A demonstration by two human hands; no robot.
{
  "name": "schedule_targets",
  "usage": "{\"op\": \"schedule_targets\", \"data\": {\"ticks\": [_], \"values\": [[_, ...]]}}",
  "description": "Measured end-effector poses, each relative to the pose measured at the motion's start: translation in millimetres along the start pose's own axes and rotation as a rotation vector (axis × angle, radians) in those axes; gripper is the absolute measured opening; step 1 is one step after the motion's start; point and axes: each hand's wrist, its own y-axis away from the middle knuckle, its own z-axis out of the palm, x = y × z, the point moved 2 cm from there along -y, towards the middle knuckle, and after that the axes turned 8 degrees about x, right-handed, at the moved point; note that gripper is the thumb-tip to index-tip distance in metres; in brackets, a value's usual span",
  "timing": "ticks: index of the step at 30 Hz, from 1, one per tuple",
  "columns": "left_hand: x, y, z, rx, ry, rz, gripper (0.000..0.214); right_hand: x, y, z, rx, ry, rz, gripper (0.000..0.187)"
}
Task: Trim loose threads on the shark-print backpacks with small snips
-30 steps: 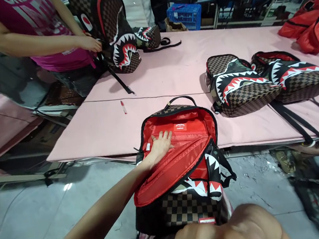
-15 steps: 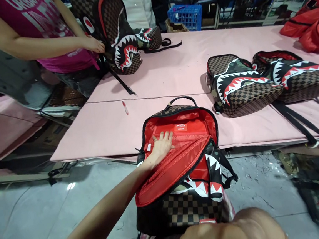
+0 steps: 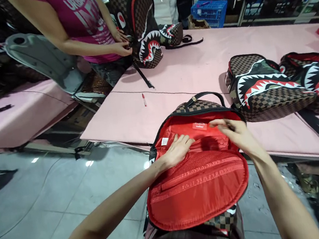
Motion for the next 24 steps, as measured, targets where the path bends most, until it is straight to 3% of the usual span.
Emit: {"op": "schedule_targets", "data": {"ticks": [4, 7, 10, 13, 16, 21, 24], "values": [[1, 6, 2.8, 0.015, 0.057, 0.057, 0.050, 55, -28, 35, -0.455, 0.284, 0.068, 0.032], [-3, 9, 6.1, 0.045, 0.076, 0.048, 0.048, 81, -24, 44, -0.608, 0.364, 0.085, 0.036], [-11, 10, 5.3, 0.168, 0.104, -0.020, 0.040, 94, -10, 41, -0.587, 0.444, 0.053, 0.032], [-31, 11, 1.6, 0.331, 0.058, -0.399, 0.040, 100, 4, 34, -0.468, 0.614, 0.071, 0.028], [-48, 10, 1.7, 0.228, -0.037, -0.691, 0.039, 100, 17, 31, -0.346, 0.841, 0.069, 0.026], [-42, 17, 2.8, 0.033, -0.083, -0.749, 0.041, 97, 25, 28, -0.304, 1.073, 0.029, 0.031], [-26, 27, 5.0, -0.012, -0.080, -0.656, 0.042, 98, 25, 25, -0.297, 1.078, 0.026, 0.032]]}}
